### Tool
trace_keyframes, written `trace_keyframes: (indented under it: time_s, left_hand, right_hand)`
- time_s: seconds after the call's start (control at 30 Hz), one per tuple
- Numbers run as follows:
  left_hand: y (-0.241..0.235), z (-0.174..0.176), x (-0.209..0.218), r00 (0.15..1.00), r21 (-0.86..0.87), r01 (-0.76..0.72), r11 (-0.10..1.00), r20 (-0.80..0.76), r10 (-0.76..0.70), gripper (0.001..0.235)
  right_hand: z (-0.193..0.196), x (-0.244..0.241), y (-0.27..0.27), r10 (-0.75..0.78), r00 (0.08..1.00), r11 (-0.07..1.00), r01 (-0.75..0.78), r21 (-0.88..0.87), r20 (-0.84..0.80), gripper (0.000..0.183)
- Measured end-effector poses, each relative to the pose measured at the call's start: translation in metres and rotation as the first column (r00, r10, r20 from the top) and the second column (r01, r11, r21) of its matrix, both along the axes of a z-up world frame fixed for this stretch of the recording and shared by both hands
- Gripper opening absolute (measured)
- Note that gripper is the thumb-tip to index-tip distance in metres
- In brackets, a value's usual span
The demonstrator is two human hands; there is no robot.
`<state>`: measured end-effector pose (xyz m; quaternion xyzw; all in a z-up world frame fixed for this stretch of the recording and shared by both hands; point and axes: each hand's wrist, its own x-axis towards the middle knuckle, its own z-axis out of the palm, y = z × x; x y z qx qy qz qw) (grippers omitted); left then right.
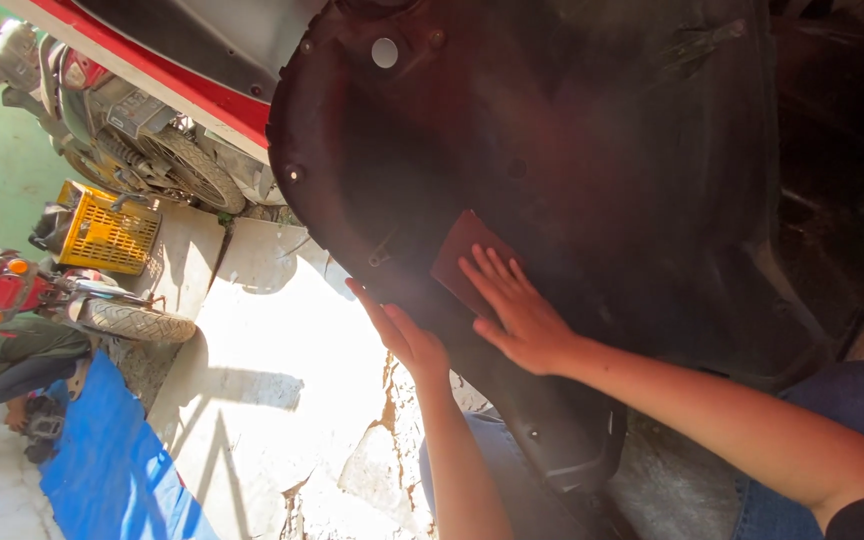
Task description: The person sands the inner surface of a motorcycle plastic body panel using sandpaper.
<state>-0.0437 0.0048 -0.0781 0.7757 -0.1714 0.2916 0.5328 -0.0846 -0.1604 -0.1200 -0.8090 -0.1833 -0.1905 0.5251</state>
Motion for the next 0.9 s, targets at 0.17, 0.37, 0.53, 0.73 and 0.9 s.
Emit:
trace_keyframes:
  time_s: [0.17,0.37,0.53,0.73,0.9]
  left_hand:
    - [0.004,-0.007,0.002,1.000,0.005,-0.013,1.000,0.006,0.013,0.062]
    - [0.000,-0.004,0.002,0.998,-0.100,0.034,0.994,-0.055,-0.040,0.066]
    - [0.006,-0.010,0.003,0.999,-0.062,0.006,0.998,-0.033,-0.008,0.065]
    - [0.004,-0.010,0.005,0.998,-0.097,0.027,0.995,-0.047,-0.031,0.067]
    - [0.005,-0.011,0.003,0.997,-0.115,0.024,0.993,-0.064,-0.031,0.067]
  right_hand:
    - [-0.006,0.039,-0.057,-0.433,0.901,0.875,0.411,-0.256,-0.034,0.067]
    - [0.002,0.008,0.005,-0.074,0.997,0.996,0.073,-0.047,-0.008,0.076]
    - [0.000,0.039,-0.037,-0.275,0.960,0.938,0.255,-0.237,-0.056,0.072]
    - [0.008,0.024,-0.014,-0.300,0.954,0.932,0.297,-0.207,0.018,0.078]
    - [0.008,0.035,-0.027,-0.108,0.994,0.985,0.111,-0.132,0.032,0.076]
